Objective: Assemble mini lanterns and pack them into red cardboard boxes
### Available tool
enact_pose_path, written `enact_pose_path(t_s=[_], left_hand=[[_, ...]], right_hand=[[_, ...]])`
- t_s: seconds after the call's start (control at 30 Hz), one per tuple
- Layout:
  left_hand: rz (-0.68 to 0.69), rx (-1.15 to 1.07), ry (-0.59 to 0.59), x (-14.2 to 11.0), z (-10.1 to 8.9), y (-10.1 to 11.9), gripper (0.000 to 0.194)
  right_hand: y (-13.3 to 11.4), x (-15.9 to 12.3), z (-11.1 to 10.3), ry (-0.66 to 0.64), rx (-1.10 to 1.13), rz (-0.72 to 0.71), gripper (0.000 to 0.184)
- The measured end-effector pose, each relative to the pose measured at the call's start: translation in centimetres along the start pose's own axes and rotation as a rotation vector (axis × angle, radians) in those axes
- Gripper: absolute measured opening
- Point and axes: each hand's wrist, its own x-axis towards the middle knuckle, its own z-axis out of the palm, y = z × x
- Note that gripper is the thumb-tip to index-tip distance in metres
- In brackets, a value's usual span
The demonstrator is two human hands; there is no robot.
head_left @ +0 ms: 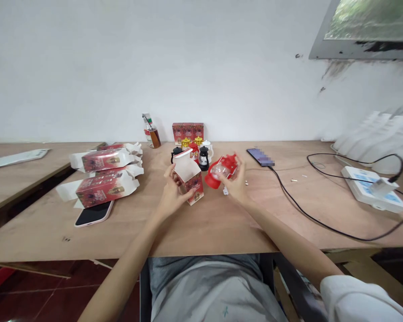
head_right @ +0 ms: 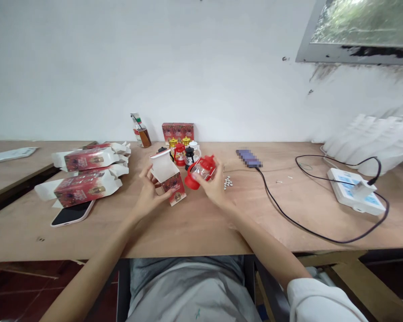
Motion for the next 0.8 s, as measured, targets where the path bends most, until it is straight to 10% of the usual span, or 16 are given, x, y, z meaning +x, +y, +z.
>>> enact_pose_path(t_s=[0.1,0.27,0.8], left_hand=[[0.019,-0.01,-0.014,-0.1,0.4,0.4,0.089],[0.018,-0.113,-0.08,-0.3,0.8,1.3,0.079],[-0.025,-0.086,-0.077,-0.7,1.2,0.4,0.079]], right_hand=[[-2.2,1.3,0.5,0.041,0.123,-0.023,0.083],[-5.9,3.5,3.2,-0.261,0.225,-0.006,0.076],[-6.5,4.0,3.1,-0.502,-0.412,-0.136,0.045]])
